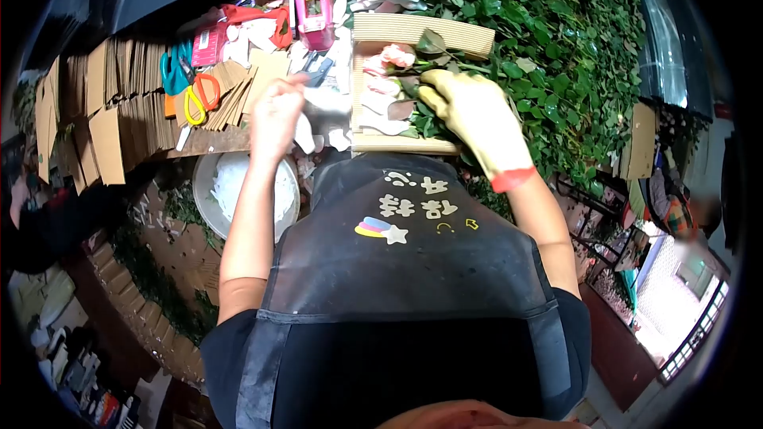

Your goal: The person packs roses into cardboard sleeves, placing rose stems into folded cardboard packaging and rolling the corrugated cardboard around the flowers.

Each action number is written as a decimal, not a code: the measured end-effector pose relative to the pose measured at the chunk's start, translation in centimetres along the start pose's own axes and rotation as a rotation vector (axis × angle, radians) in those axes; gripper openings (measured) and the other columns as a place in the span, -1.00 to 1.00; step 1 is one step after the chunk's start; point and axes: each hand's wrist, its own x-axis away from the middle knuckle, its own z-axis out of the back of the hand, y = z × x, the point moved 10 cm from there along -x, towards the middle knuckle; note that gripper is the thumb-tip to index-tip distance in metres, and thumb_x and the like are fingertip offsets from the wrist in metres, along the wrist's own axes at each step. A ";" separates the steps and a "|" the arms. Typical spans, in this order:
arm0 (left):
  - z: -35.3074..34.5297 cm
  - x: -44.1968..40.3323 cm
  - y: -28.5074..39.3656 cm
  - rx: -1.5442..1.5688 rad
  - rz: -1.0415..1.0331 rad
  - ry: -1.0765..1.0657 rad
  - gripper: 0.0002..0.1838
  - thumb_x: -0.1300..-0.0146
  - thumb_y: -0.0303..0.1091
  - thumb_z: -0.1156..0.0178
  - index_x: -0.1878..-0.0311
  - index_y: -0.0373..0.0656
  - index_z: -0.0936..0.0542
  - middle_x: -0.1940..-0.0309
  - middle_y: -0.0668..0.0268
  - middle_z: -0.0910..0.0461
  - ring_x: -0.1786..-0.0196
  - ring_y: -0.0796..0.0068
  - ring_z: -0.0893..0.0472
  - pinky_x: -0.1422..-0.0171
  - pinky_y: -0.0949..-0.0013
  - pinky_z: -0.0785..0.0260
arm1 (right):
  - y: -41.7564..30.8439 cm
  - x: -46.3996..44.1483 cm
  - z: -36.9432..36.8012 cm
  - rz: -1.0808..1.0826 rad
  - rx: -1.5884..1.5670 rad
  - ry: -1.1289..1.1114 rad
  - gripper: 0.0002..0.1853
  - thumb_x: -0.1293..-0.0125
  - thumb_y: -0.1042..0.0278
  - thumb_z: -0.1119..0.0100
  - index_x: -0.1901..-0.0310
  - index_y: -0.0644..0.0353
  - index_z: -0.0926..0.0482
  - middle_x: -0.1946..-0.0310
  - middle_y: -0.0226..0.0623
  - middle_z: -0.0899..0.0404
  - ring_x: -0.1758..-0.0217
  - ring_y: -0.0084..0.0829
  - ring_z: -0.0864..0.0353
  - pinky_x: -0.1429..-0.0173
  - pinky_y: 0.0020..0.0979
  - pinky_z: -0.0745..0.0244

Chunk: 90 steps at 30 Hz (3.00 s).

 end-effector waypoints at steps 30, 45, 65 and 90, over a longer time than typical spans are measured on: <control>-10.4 2.7 -2.2 -0.228 0.182 -0.500 -0.55 -0.38 0.00 -0.40 0.38 -0.26 -0.70 0.45 0.24 -0.70 0.30 0.59 -0.63 0.16 0.36 -0.46 | -3.9 0.6 -3.4 0.334 -0.037 -0.292 -0.77 -0.41 0.15 -0.35 0.14 0.14 -0.68 0.34 -0.08 -0.75 0.22 0.00 -0.77 0.07 -0.06 -0.63; 11.4 11.5 -8.4 -1.066 0.513 -0.070 -0.60 -0.34 -0.04 -0.44 -0.09 -0.08 -0.73 0.13 0.20 -0.70 0.01 0.21 -0.67 -0.12 0.22 -0.50 | -4.7 -0.4 -8.0 0.407 0.188 -0.551 -0.86 -0.34 0.32 -0.22 0.21 0.14 -0.71 0.27 0.05 -0.75 0.18 0.06 -0.79 0.03 -0.03 -0.69; -10.5 0.5 -2.5 -0.424 -0.128 -0.670 0.07 -0.07 -0.18 -0.50 -0.67 -0.04 -0.20 -0.61 -0.20 -0.05 -0.73 -0.14 0.02 -0.77 -0.03 0.05 | -4.8 -0.3 -8.3 0.395 0.184 -0.697 -0.79 -0.37 0.32 -0.19 0.10 0.12 -0.78 0.18 -0.02 -0.81 0.06 -0.12 -0.85 -0.03 -0.12 -0.71; -11.8 0.3 -1.4 -0.373 -0.099 -0.420 0.02 -0.06 -0.05 -0.67 -0.45 -0.23 -0.27 -0.34 -0.05 -0.31 -0.49 -0.02 -0.33 -0.62 0.05 -0.21 | -3.1 -0.5 -5.2 0.335 -0.002 -0.194 -0.83 -0.34 0.23 -0.23 0.31 0.09 -0.71 0.40 -0.12 -0.76 0.29 -0.05 -0.81 0.10 -0.07 -0.67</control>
